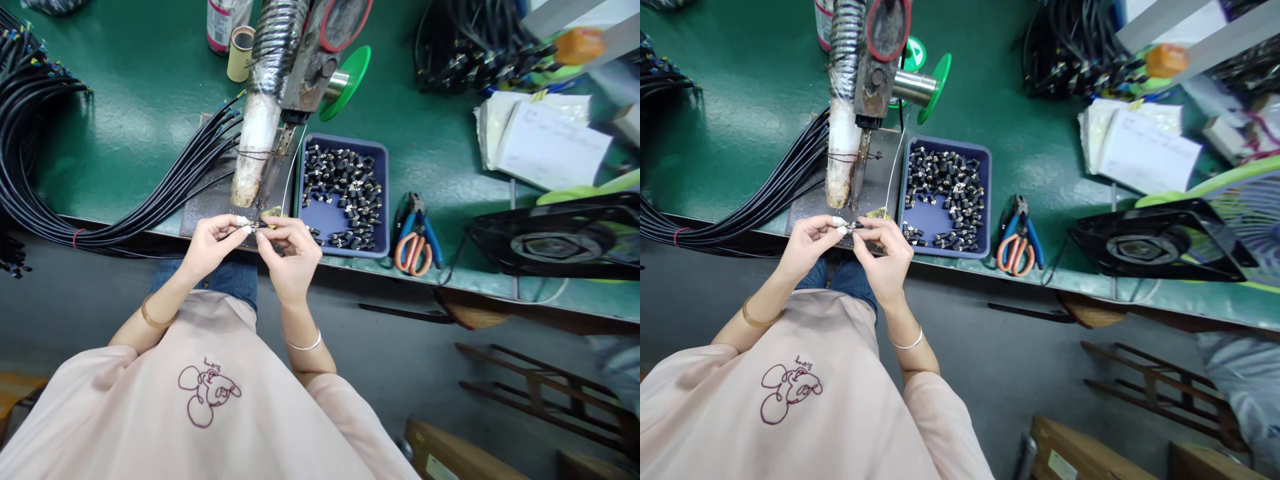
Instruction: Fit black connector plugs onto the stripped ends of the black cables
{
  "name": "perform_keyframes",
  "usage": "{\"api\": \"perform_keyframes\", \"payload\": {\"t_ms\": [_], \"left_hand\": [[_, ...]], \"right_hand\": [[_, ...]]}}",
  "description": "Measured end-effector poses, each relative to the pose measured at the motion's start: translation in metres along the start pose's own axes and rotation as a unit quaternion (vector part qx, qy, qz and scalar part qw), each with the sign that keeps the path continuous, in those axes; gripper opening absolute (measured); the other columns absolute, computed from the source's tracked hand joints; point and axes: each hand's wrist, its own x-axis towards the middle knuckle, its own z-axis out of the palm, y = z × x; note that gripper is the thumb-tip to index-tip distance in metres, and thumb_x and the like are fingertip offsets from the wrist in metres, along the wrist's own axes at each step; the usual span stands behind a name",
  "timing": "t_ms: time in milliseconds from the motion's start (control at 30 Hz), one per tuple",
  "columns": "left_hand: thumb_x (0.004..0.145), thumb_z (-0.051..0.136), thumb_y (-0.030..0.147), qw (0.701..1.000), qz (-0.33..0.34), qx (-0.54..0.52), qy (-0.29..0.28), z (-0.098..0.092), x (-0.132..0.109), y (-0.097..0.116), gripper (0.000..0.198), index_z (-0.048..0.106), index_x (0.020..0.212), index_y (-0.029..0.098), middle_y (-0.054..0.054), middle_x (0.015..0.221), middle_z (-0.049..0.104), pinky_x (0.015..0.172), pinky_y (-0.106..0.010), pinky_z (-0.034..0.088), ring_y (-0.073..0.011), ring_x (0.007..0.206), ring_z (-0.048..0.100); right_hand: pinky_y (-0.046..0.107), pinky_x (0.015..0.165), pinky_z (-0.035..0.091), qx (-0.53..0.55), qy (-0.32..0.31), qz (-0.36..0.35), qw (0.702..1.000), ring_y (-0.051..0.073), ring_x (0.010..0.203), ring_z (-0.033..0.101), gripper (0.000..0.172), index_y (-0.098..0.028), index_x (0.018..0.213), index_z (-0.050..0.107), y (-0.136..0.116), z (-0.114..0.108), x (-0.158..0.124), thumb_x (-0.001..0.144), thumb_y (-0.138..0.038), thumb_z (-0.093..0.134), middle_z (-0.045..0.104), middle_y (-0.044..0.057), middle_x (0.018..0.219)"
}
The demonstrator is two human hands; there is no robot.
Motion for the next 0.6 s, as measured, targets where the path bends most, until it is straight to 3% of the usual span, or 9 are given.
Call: {"api": "perform_keyframes", "payload": {"t_ms": [300, 600], "left_hand": [[0.063, 0.086, 0.033, 1.0, -0.014, -0.019, 0.011, 0.0009, -0.0006, 0.0024, 0.025, 0.076, 0.077, 0.014, -0.001, 0.073, 0.073, 0.068, -0.022, 0.053, -0.0101, 0.066, 0.064], [0.059, 0.089, 0.044, 0.998, -0.052, -0.047, 0.002, 0.0012, -0.0039, 0.0038, 0.036, 0.072, 0.07, 0.014, 0.005, 0.053, 0.058, 0.058, -0.02, 0.045, -0.0049, 0.051, 0.05]], "right_hand": [[0.028, 0.066, 0.061, -0.009, 0.008, -0.02, 1.0, 0.017, 0.085, 0.073, 0.01, -0.022, 0.073, 0.067, -0.0022, -0.0001, -0.0014, 0.082, -0.017, 0.068, 0.074, 0.004, 0.094], [0.024, 0.068, 0.061, 0.056, -0.021, 0.082, 0.995, 0.015, 0.084, 0.073, 0.009, -0.02, 0.072, 0.067, 0.0005, -0.0022, -0.0012, 0.08, -0.021, 0.07, 0.075, 0.005, 0.093]]}}
